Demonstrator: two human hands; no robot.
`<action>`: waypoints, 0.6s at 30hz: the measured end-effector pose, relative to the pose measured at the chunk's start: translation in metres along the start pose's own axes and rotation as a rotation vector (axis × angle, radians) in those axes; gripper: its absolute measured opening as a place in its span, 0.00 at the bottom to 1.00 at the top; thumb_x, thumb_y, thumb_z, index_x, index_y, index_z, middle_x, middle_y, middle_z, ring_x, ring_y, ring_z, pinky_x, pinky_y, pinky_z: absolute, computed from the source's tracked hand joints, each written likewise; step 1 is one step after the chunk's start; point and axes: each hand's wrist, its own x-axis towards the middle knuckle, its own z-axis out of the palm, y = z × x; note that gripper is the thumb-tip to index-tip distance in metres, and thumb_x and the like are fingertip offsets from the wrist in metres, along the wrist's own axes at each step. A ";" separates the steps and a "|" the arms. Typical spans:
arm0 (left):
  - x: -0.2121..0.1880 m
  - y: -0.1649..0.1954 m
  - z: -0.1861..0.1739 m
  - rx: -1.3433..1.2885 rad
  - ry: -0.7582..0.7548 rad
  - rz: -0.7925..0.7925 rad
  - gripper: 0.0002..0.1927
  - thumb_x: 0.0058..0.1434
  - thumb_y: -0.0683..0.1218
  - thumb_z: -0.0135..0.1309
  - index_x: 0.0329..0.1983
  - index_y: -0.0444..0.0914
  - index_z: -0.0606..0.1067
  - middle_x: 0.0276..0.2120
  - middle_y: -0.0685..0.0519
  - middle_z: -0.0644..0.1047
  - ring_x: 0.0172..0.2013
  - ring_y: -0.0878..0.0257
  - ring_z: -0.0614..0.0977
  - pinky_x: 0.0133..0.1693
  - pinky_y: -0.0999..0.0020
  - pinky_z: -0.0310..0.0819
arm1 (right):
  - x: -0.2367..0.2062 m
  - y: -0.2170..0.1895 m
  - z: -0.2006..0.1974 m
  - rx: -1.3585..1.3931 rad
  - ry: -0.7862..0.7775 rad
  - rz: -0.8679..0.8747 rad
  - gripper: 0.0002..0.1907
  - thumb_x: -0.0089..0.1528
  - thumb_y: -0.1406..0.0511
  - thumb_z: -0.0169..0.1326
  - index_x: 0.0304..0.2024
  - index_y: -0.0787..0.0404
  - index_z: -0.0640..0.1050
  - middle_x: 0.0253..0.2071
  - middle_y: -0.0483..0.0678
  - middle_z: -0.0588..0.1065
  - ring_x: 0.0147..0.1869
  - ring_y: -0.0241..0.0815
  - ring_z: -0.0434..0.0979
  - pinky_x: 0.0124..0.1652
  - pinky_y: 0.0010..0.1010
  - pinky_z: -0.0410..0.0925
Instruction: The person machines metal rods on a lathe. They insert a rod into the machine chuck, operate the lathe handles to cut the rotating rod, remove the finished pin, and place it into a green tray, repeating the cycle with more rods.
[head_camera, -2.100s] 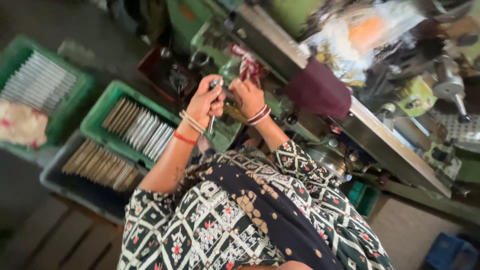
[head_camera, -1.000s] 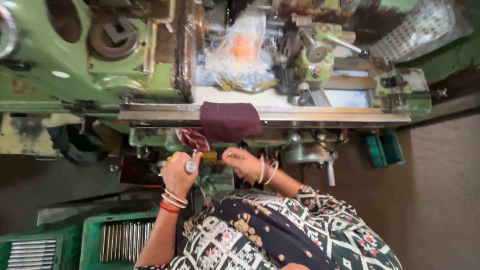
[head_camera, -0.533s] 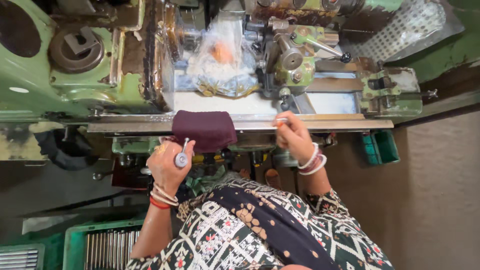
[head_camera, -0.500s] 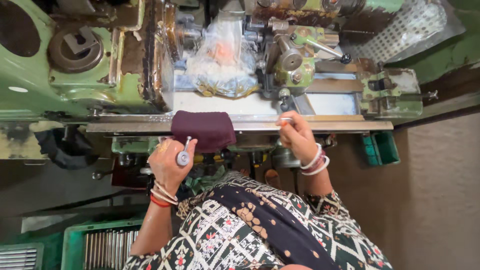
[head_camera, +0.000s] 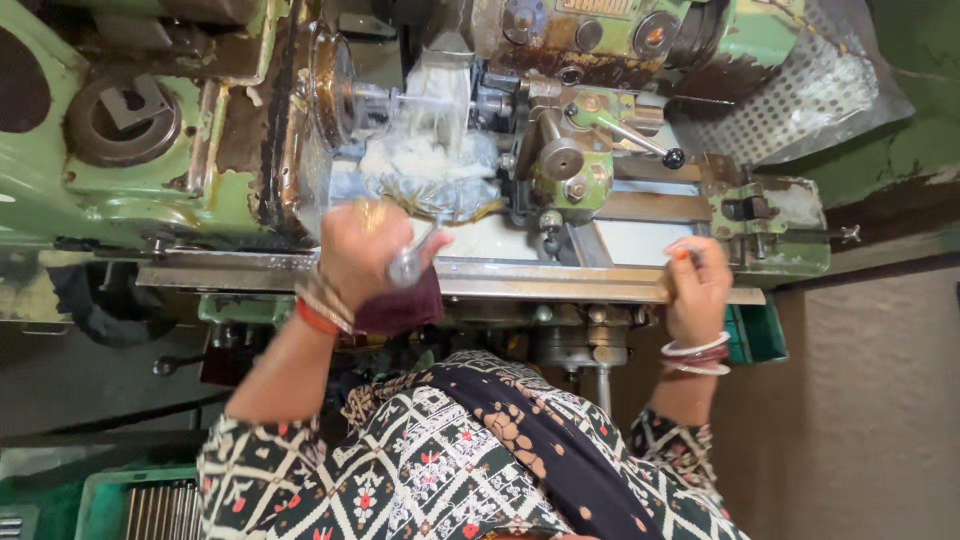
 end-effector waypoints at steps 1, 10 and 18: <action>0.016 -0.019 0.011 -0.041 -0.004 -0.083 0.27 0.58 0.53 0.72 0.16 0.40 0.67 0.14 0.49 0.69 0.16 0.53 0.72 0.24 0.60 0.65 | 0.011 -0.005 -0.008 -0.175 0.000 -0.084 0.06 0.72 0.65 0.55 0.42 0.60 0.74 0.29 0.37 0.66 0.28 0.26 0.59 0.28 0.20 0.55; 0.077 -0.163 0.207 -1.398 0.222 -1.655 0.16 0.56 0.55 0.61 0.37 0.40 0.72 0.26 0.49 0.72 0.26 0.57 0.75 0.31 0.58 0.78 | 0.154 0.020 -0.044 -0.758 0.151 -0.416 0.01 0.73 0.71 0.52 0.46 0.64 0.75 0.40 0.49 0.74 0.42 0.43 0.68 0.42 0.31 0.62; 0.070 -0.141 0.264 -0.556 0.665 -1.744 0.23 0.66 0.55 0.49 0.50 0.31 0.77 0.51 0.34 0.79 0.47 0.43 0.81 0.47 0.54 0.76 | 0.178 0.084 -0.022 -1.110 -0.033 -0.487 0.05 0.70 0.72 0.48 0.46 0.62 0.74 0.43 0.62 0.69 0.48 0.66 0.70 0.47 0.53 0.64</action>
